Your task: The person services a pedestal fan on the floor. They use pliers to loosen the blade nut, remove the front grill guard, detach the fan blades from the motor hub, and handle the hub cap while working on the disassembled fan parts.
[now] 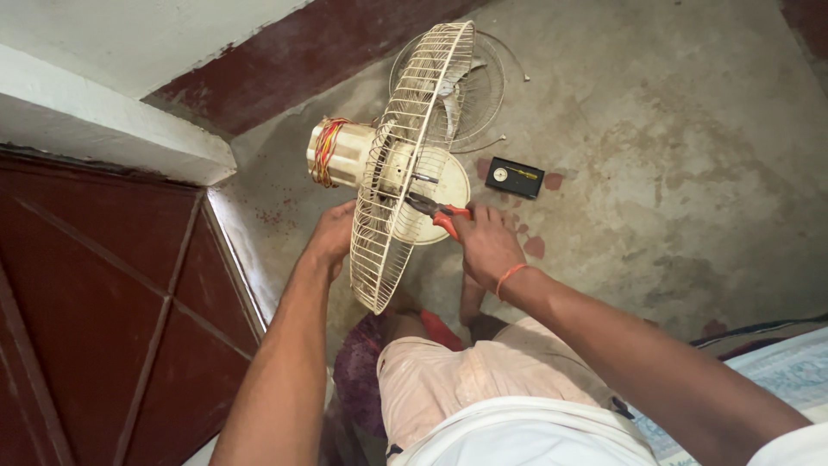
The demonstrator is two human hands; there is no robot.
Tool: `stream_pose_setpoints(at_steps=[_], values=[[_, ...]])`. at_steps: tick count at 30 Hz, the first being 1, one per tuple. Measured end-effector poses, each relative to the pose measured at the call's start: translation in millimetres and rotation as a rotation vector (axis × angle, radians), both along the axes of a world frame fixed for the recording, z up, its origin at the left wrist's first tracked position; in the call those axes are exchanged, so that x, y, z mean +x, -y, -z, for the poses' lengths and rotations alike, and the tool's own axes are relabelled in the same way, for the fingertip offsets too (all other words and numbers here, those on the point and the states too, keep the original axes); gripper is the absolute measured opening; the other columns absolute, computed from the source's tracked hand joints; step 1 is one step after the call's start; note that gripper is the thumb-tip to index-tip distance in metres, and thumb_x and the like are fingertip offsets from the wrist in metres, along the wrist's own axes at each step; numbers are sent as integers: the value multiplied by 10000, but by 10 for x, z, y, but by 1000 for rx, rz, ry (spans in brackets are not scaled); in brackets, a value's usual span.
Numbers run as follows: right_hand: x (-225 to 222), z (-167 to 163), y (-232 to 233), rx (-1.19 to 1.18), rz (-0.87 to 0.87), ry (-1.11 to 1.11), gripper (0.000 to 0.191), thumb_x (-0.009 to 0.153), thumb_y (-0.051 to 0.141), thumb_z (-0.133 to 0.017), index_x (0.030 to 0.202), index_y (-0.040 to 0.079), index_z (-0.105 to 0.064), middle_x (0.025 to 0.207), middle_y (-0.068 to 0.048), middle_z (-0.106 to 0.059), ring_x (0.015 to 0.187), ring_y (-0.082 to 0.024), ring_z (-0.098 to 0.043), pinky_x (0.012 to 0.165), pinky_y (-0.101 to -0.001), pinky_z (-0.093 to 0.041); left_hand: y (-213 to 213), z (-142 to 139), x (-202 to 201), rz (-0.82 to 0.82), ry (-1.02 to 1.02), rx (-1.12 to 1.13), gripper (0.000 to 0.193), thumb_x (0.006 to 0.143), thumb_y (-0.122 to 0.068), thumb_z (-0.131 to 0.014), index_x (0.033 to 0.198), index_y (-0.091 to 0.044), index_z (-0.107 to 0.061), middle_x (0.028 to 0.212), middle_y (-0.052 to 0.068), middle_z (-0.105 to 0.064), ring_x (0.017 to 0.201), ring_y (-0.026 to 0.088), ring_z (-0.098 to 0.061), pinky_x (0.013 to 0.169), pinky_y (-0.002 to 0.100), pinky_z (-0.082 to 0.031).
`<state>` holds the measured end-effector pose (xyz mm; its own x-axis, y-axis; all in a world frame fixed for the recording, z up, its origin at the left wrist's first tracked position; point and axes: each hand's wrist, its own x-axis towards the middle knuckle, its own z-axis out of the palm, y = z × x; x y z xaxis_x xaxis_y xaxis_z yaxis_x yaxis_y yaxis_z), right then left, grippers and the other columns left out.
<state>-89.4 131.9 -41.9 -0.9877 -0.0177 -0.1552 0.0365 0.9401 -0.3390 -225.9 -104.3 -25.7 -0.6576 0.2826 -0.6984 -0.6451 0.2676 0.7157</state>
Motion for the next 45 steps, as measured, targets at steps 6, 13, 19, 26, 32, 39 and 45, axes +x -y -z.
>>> stream_pose_setpoints(at_steps=[6,13,19,26,32,39,45], values=[[-1,-81,17,44,-42,-94,567,702,34,-670,1261,94,-594,1363,-215,-511,1240,-390,-501,973,-530,-394,23,-63,-49,55,92,288,643,973,-489,-514,1337,24,-649,1230,146,-715,1114,240,-656,990,413,-507],[-22,-102,23,57,-63,-162,503,760,31,-639,1255,112,-607,1370,-208,-509,1246,-373,-503,956,-532,-383,-114,-160,-116,-9,139,224,892,891,-736,-442,1483,-71,-500,1429,121,-621,1280,230,-611,1087,394,-469],[-38,-128,30,38,-92,-173,505,787,41,-612,1288,110,-604,1344,-197,-519,1252,-363,-496,934,-531,-384,-205,-146,-137,-71,148,48,984,845,-776,-483,1383,38,-612,1279,163,-724,1161,247,-678,991,397,-542],[-99,-126,60,18,-100,-142,510,796,34,-613,1300,108,-594,1352,-169,-542,1228,-354,-515,919,-527,-393,-132,-182,-215,50,85,-172,997,766,-845,-480,1291,-26,-700,1221,92,-753,1117,194,-697,991,403,-524],[-89,-79,-8,-130,-61,-66,573,762,32,-634,1325,138,-601,1294,-131,-572,1206,-360,-528,951,-526,-404,-132,-213,-252,85,80,-231,1001,780,-847,-468,1295,-22,-707,1227,107,-756,1122,212,-700,977,425,-542],[-30,-18,-64,-37,-68,-191,506,758,30,-641,1251,143,-636,1361,-154,-564,1249,-354,-518,959,-532,-395,-136,-173,-227,58,116,-70,976,830,-805,-444,1400,-31,-613,1288,129,-733,1176,222,-695,985,420,-550],[-72,-24,-36,18,-75,-221,459,782,47,-647,1228,152,-653,1353,-134,-566,1276,-332,-518,980,-540,-389,-141,-173,-241,87,124,-40,969,820,-823,-407,1420,-86,-596,1327,111,-710,1219,239,-663,1032,438,-504]])
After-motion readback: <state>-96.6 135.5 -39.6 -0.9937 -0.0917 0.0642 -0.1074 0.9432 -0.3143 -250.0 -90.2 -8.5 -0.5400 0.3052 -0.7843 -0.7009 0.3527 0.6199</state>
